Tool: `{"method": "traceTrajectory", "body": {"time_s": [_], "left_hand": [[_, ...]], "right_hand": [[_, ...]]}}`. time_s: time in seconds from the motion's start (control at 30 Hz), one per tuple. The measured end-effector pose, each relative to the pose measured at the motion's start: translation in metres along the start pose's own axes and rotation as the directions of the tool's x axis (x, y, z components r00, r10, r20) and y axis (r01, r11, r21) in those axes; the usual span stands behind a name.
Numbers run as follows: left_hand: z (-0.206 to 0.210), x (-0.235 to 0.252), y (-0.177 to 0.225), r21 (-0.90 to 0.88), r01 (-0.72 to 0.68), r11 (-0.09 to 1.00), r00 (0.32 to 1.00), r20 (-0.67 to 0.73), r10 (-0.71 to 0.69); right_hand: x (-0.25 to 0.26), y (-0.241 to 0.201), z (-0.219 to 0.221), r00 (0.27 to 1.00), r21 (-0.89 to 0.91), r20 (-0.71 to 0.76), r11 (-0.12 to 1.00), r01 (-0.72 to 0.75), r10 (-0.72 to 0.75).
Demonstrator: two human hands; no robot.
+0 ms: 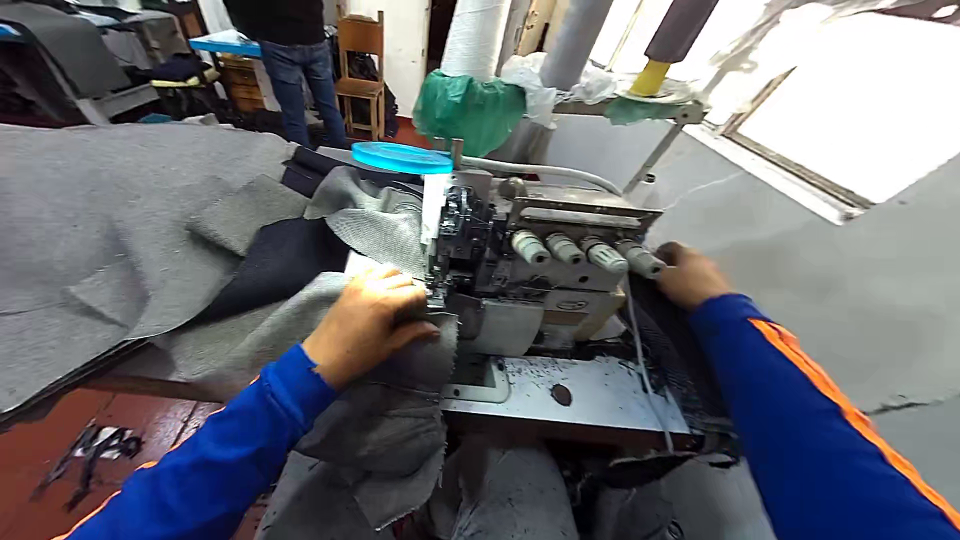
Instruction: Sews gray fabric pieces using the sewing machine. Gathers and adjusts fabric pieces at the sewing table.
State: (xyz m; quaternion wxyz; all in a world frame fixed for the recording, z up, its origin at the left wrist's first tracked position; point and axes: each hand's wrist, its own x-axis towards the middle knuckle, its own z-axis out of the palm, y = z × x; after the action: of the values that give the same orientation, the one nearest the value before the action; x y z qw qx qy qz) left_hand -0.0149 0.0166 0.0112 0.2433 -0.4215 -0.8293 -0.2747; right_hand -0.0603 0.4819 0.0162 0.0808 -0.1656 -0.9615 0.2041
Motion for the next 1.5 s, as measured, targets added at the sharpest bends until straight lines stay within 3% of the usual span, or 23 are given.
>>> {"method": "traceTrajectory", "body": {"time_s": [0.13,0.2,0.3,0.37,0.47,0.57,0.73,0.8,0.83,0.9,0.97,1.07,1.13,1.2,1.27,1.37,1.5], "left_hand": [[-0.018,0.0,0.01,-0.336,0.048,0.941,0.998,0.047,-0.034],[-0.025,-0.004,0.017,-0.383,0.051,0.922,0.998,0.064,-0.028],[-0.036,-0.007,0.035,-0.405,0.026,0.914,1.0,0.006,-0.026],[-0.045,-0.008,0.048,-0.444,0.022,0.896,0.999,-0.029,-0.038],[-0.057,-0.008,0.053,-0.48,0.068,0.875,0.995,-0.034,-0.096],[-0.065,-0.01,0.051,-0.512,0.164,0.843,0.979,-0.024,-0.204],[-0.073,-0.011,0.052,-0.524,0.239,0.817,0.964,0.025,-0.266],[-0.072,-0.006,0.051,-0.525,0.245,0.815,0.966,0.062,-0.251],[-0.071,-0.002,0.05,-0.516,0.245,0.821,0.968,0.079,-0.239],[-0.065,0.007,0.043,-0.453,0.246,0.857,0.969,0.093,-0.229],[-0.048,0.01,0.029,-0.281,0.236,0.93,0.972,0.058,-0.229],[-0.007,-0.003,0.016,0.08,0.147,0.986,0.983,-0.125,-0.136],[0.001,-0.013,0.026,0.336,0.09,0.938,0.981,-0.191,-0.026],[0.008,-0.026,0.046,0.522,0.07,0.85,0.985,-0.168,0.022],[0.016,-0.032,0.064,0.581,0.083,0.809,0.991,-0.135,-0.005],[0.023,-0.036,0.069,0.545,0.107,0.831,0.994,-0.078,-0.077],[0.022,-0.036,0.066,0.526,0.101,0.844,0.994,-0.029,-0.101]], "right_hand": [[-0.111,-0.013,-0.009,0.909,0.282,-0.368,0.909,0.308,-0.193],[-0.169,-0.034,-0.002,0.887,0.39,-0.404,0.836,0.387,-0.222],[-0.234,-0.105,0.027,0.874,0.532,-0.402,0.708,0.464,-0.272],[-0.25,-0.152,0.067,0.834,0.556,-0.484,0.643,0.527,-0.265],[-0.252,-0.2,0.11,0.781,0.659,-0.526,0.42,0.624,-0.336],[-0.26,-0.227,0.119,0.771,0.77,-0.506,0.199,0.606,-0.386],[-0.273,-0.244,0.118,0.873,0.905,-0.422,-0.064,0.42,-0.244],[-0.275,-0.24,0.117,0.873,0.905,-0.41,-0.001,0.425,-0.265],[-0.275,-0.235,0.118,0.863,0.891,-0.393,0.103,0.443,-0.316],[-0.278,-0.224,0.126,0.854,0.866,-0.279,0.269,0.421,-0.439],[-0.286,-0.22,0.141,0.868,0.894,-0.099,0.339,0.292,-0.486],[-0.291,-0.212,0.158,0.878,0.977,0.1,0.211,0.001,-0.467],[-0.293,-0.204,0.164,0.875,0.988,0.094,0.154,-0.022,-0.475],[-0.298,-0.195,0.166,0.869,0.986,0.056,0.167,0.031,-0.491],[-0.297,-0.191,0.167,0.868,0.978,0.008,0.183,0.096,-0.497],[-0.292,-0.186,0.168,0.848,0.968,-0.066,0.172,0.182,-0.527],[-0.289,-0.184,0.167,0.843,0.972,-0.048,0.17,0.163,-0.536]]}}
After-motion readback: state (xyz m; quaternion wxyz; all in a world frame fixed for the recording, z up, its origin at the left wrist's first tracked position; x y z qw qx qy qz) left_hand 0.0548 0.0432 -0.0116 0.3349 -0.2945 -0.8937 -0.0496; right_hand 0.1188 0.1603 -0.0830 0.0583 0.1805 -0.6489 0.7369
